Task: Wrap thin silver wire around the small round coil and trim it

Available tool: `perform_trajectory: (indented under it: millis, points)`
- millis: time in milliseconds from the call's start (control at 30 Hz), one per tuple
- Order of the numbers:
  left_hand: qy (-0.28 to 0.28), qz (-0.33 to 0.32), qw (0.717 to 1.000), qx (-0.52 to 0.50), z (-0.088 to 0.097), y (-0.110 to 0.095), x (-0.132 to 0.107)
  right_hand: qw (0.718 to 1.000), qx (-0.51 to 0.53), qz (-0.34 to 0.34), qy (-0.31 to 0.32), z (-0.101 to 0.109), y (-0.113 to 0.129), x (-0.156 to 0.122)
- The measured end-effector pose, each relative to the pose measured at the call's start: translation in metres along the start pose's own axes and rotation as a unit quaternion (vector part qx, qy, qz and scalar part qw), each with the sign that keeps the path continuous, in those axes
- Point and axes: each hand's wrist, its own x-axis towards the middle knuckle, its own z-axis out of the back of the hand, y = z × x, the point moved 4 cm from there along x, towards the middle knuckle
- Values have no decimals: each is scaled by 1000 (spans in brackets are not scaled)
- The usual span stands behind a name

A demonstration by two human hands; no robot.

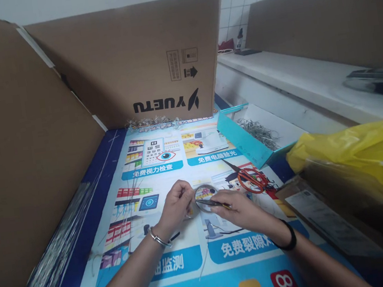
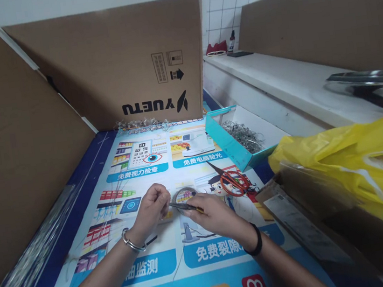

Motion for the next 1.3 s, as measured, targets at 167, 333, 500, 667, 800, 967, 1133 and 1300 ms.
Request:
perform_trajectory:
  millis: [167,333,500,667,800,967,1133,1300]
  points:
    - [-18,-8,1000,14,8,2,4,997,-81,-5,-3,11,-4,-5]
    - [-33,-24,998,48,14,1,6,986,-161,-31,-26,25,-6,-10]
    - [-20,-47,993,103,9,-7,3,983,-179,-23,-19,23,1,-9]
    - [8,-79,987,140,5,-13,3,987,-161,-19,-6,18,4,-8]
    - [16,-79,985,151,5,-14,5,987,-159,-11,-8,17,4,-9]
    - [34,-72,983,165,5,-14,5,988,-152,14,21,18,8,-7]
    - [68,-76,977,185,3,-18,3,989,-133,12,63,18,11,-6]
    - [94,-53,980,164,2,-18,3,992,-90,19,89,17,10,-7]
